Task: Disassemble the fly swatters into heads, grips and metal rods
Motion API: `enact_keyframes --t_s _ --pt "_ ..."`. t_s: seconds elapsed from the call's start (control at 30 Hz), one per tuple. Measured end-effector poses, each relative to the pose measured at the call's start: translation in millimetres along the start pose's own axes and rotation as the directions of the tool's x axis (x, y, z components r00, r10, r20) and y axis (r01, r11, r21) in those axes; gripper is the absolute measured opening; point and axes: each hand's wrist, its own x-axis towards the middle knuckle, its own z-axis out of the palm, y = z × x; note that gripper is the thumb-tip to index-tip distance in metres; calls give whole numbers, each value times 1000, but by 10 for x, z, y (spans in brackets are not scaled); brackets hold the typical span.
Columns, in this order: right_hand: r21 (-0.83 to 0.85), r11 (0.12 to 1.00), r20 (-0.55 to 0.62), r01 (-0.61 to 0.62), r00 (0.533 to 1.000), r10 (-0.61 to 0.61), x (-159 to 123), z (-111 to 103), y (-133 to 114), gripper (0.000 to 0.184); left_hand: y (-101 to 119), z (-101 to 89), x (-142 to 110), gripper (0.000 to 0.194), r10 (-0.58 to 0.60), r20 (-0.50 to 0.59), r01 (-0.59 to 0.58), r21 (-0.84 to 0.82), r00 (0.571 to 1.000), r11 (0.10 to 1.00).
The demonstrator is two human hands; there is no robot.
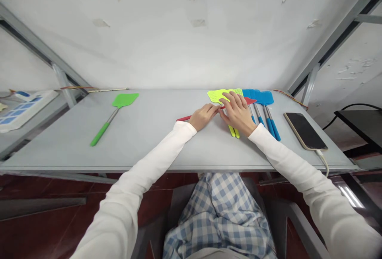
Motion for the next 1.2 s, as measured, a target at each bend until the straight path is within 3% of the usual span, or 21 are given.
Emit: enact_keyframes --t_s 0.27,0.47,0.57,0.7,0.93,1.07,1.2 --pt "7 1000 66 9 998 -9 -26 0 -15 56 -129 -61 5 21 -132 -163 102 -181 978 978" --pt "34 994 52 108 993 -110 21 86 -130 59 -181 60 -18 25 -172 -125 137 -247 977 959" --pt "26 992 53 121 991 -122 62 112 -154 57 -178 84 -18 34 -212 -58 178 -354 976 918" --pt "-12 995 68 100 993 -99 45 153 -79 51 -104 13 -2 34 -221 120 251 -393 968 885" --pt "-61 988 134 138 983 -129 28 91 64 38 7 -146 47 24 -244 244 298 -212 938 931" --pt "-65 969 204 239 954 -221 35 53 84 37 -13 -184 51 24 -298 369 353 -90 880 931" --pt "-81 973 178 218 963 -201 11 88 77 34 -5 -210 33 26 -300 388 353 -72 872 933"
